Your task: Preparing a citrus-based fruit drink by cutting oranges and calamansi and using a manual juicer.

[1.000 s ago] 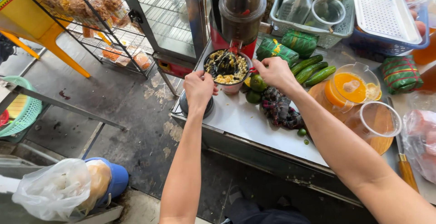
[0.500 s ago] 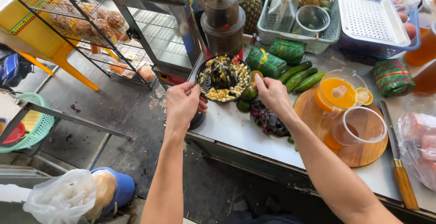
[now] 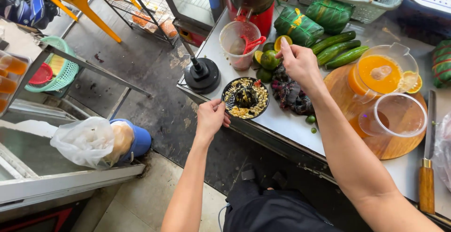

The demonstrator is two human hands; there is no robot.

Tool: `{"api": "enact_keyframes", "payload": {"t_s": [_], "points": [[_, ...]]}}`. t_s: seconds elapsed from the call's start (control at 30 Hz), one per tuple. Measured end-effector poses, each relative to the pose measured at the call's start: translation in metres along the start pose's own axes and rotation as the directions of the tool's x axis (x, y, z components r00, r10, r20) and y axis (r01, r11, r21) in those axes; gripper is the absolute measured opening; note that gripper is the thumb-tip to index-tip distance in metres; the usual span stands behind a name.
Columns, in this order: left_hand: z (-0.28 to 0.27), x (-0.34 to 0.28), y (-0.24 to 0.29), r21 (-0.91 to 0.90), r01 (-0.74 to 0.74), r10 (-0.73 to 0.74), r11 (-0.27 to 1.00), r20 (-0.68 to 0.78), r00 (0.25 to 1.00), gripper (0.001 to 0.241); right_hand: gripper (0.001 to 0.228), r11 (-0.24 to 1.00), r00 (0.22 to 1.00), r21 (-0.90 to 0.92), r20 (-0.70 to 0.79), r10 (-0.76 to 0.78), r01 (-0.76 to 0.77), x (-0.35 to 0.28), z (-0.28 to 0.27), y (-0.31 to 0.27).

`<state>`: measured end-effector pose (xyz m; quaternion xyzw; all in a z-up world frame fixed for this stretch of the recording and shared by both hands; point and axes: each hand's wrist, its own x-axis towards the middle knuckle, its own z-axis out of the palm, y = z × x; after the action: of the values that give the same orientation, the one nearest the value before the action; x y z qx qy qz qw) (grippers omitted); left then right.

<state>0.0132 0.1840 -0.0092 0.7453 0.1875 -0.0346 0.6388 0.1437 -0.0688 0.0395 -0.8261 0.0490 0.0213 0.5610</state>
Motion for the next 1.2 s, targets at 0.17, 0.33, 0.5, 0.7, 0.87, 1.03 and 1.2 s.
{"api": "enact_keyframes", "payload": {"t_s": [0.17,0.33,0.5,0.7,0.87,1.03,1.2], "points": [[0.002,0.023,-0.040,0.147,-0.025,0.021,0.989,0.028,0.999,0.030,0.054,0.916,0.999,-0.401,0.039,0.016,0.001,0.036,0.027,-0.031],[0.003,0.019,-0.019,0.099,0.013,-0.021,0.995,0.082,0.996,0.043,0.039,0.853,0.972,-0.470,0.052,-0.228,0.225,0.053,0.039,-0.040],[-0.017,-0.003,0.023,0.445,-0.058,0.063,0.894,0.004,0.998,0.053,0.033,0.807,0.904,-0.459,-0.021,-0.426,0.370,0.000,0.012,-0.067],[0.049,-0.023,0.120,-0.369,0.089,-0.028,0.925,0.166,0.986,0.053,0.011,0.529,0.643,-0.660,-0.092,-0.761,0.532,-0.109,-0.003,-0.057],[0.110,-0.033,0.103,-0.380,0.227,-0.091,0.897,0.345,0.934,0.046,0.026,0.641,0.784,-0.625,-0.073,-0.616,0.446,-0.188,-0.049,-0.060],[0.166,-0.047,0.085,-0.345,0.117,0.181,0.931,0.718,0.672,0.029,0.039,0.998,0.998,0.005,-0.011,0.061,-0.061,-0.244,-0.140,-0.018],[0.216,-0.080,0.123,-0.208,0.149,0.101,0.967,0.845,0.525,0.030,0.018,0.912,0.970,0.376,-0.112,0.218,-0.161,-0.244,-0.222,-0.009]]}}
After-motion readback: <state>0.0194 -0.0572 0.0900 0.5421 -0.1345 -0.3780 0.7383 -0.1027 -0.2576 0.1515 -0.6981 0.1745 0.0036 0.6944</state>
